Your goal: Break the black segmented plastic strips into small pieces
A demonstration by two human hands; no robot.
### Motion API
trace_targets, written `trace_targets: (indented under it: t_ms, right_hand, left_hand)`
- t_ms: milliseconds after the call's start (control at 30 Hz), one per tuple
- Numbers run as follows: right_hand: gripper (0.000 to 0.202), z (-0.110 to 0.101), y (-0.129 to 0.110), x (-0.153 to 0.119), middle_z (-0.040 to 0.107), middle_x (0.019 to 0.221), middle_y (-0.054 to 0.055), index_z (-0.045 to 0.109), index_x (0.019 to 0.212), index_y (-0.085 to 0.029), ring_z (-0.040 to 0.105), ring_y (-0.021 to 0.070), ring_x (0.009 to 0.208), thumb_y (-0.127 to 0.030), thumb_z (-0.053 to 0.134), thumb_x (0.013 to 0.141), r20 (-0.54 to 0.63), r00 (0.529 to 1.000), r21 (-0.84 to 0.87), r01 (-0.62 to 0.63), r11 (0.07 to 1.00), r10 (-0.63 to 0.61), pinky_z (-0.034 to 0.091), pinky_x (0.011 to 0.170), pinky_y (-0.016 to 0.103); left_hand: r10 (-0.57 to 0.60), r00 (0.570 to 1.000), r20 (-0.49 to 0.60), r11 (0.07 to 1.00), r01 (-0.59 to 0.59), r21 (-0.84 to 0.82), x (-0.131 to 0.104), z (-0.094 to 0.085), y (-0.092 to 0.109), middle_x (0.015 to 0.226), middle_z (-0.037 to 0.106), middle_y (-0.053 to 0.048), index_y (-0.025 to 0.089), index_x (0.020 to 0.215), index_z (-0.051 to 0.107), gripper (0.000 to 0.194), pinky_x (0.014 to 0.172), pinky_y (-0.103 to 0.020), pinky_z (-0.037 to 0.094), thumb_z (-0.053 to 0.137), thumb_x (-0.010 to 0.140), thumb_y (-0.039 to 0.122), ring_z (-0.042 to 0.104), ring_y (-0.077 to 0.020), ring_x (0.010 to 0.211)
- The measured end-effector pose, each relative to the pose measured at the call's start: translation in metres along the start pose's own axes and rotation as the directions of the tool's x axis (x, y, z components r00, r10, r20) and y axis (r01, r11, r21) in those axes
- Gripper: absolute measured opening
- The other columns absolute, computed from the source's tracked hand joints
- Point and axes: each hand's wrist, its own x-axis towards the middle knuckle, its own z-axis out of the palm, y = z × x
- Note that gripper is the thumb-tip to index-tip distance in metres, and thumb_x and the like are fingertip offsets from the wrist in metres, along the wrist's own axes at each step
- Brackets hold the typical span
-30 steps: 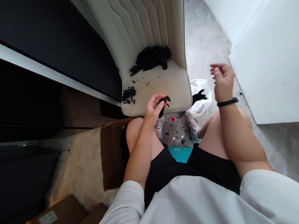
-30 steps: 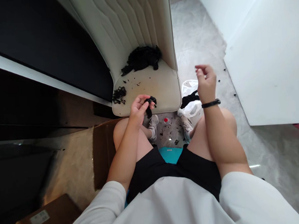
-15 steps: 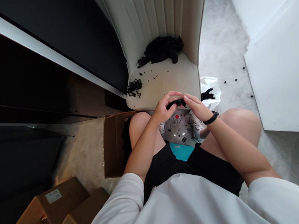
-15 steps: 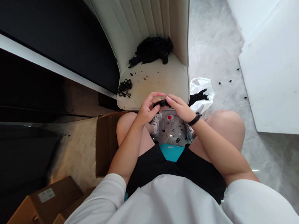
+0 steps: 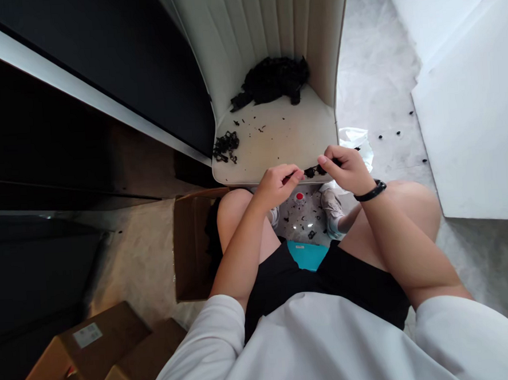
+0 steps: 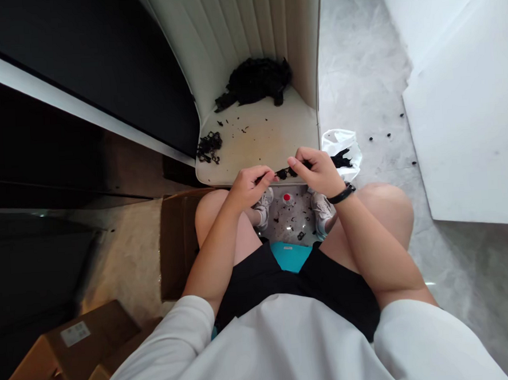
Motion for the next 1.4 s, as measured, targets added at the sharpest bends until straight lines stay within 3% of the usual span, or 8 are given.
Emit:
trace_targets:
  t_ms: [200,400,767,933,1033,1167,1233,1400]
  right_hand:
    - [0.067,-0.006,0.007,-0.001,0.056,0.066,0.001,0.056,0.072,-0.024,0.048,0.0158,0.062,-0.083,0.07,0.1,-0.044,0.999,0.092,-0.003,0.996,0.007,0.039,0.061,0.036]
    - [0.063,-0.029,0.026,0.005,0.051,0.068,-0.001,0.064,0.092,-0.029,0.053,0.0179,0.057,-0.093,0.065,0.095,-0.364,0.914,0.281,-0.077,0.957,0.181,0.042,0.048,0.035]
    - [0.062,0.0,0.026,0.007,0.053,0.067,-0.003,0.055,0.091,-0.029,0.053,0.0155,0.057,-0.088,0.077,0.091,-0.16,0.943,0.338,-0.226,0.914,0.292,0.041,0.046,0.03]
    - [0.064,0.005,0.039,0.01,0.06,0.074,-0.001,0.065,0.091,-0.026,0.057,0.0139,0.062,-0.087,0.083,0.086,-0.144,0.917,0.388,-0.294,0.873,0.373,0.042,0.048,0.026]
    - [0.059,0.008,0.04,0.013,0.064,0.074,0.0,0.074,0.096,-0.024,0.049,0.0126,0.059,-0.082,0.083,0.089,-0.104,0.933,0.373,-0.284,0.883,0.344,0.034,0.048,0.027]
    - [0.052,0.01,0.033,0.015,0.071,0.083,0.002,0.08,0.108,-0.022,0.045,0.0122,0.059,-0.072,0.078,0.096,0.028,0.962,0.353,-0.264,0.898,0.271,0.033,0.053,0.029]
    - [0.05,0.011,0.028,0.014,0.072,0.085,0.003,0.081,0.112,-0.022,0.047,0.0135,0.06,-0.07,0.072,0.101,0.124,0.968,0.304,-0.245,0.92,0.217,0.037,0.056,0.031]
    - [0.047,0.013,0.017,0.008,0.074,0.091,0.005,0.078,0.121,-0.023,0.059,0.0201,0.075,-0.066,0.067,0.106,0.096,0.995,0.098,-0.038,0.995,0.028,0.048,0.072,0.037]
  left_hand:
    - [-0.026,0.999,-0.045,0.99,0.02,-0.136,0.002,-0.006,-0.005,0.069,0.059,0.001,0.02,0.082,0.072,0.054,0.061,-0.031,0.034,0.064,0.108,0.066,0.044,-0.0122,0.061]
    - [-0.028,0.928,-0.373,0.965,-0.072,-0.252,-0.001,-0.03,-0.023,0.071,0.058,0.0,0.02,0.077,0.069,0.055,0.066,-0.032,0.037,0.065,0.109,0.065,0.045,-0.0125,0.065]
    - [-0.068,0.98,-0.188,0.951,0.006,-0.309,-0.002,-0.009,-0.02,0.087,0.06,-0.001,0.024,0.123,0.077,0.047,0.076,-0.032,0.046,0.065,0.108,0.067,0.054,-0.0153,0.077]
    - [-0.02,0.953,-0.302,0.929,-0.093,-0.357,0.03,-0.022,-0.028,0.088,0.062,-0.002,0.028,0.128,0.074,0.049,0.084,-0.034,0.053,0.061,0.109,0.071,0.06,-0.0179,0.083]
    - [0.036,0.931,-0.362,0.962,-0.131,-0.241,0.065,-0.04,-0.039,0.108,0.073,-0.007,0.029,0.14,0.07,0.058,0.108,-0.039,0.055,0.053,0.11,0.076,0.07,-0.022,0.11]
    - [0.089,0.927,-0.365,0.991,-0.121,-0.063,0.08,-0.038,-0.049,0.157,0.066,-0.015,0.028,0.149,0.068,0.075,0.133,-0.045,0.039,0.062,0.101,0.084,0.052,-0.029,0.159]
    - [0.049,0.954,-0.296,0.995,-0.074,-0.073,0.071,-0.022,-0.046,0.157,0.067,-0.017,0.025,0.149,0.069,0.075,0.13,-0.045,0.043,0.06,0.102,0.084,0.06,-0.0289,0.152]
    - [-0.084,0.99,0.111,0.984,0.1,-0.147,0.046,0.014,-0.031,0.087,0.078,-0.006,0.015,0.11,0.082,0.065,0.079,-0.032,0.052,0.072,0.098,0.078,0.068,-0.0185,0.08]
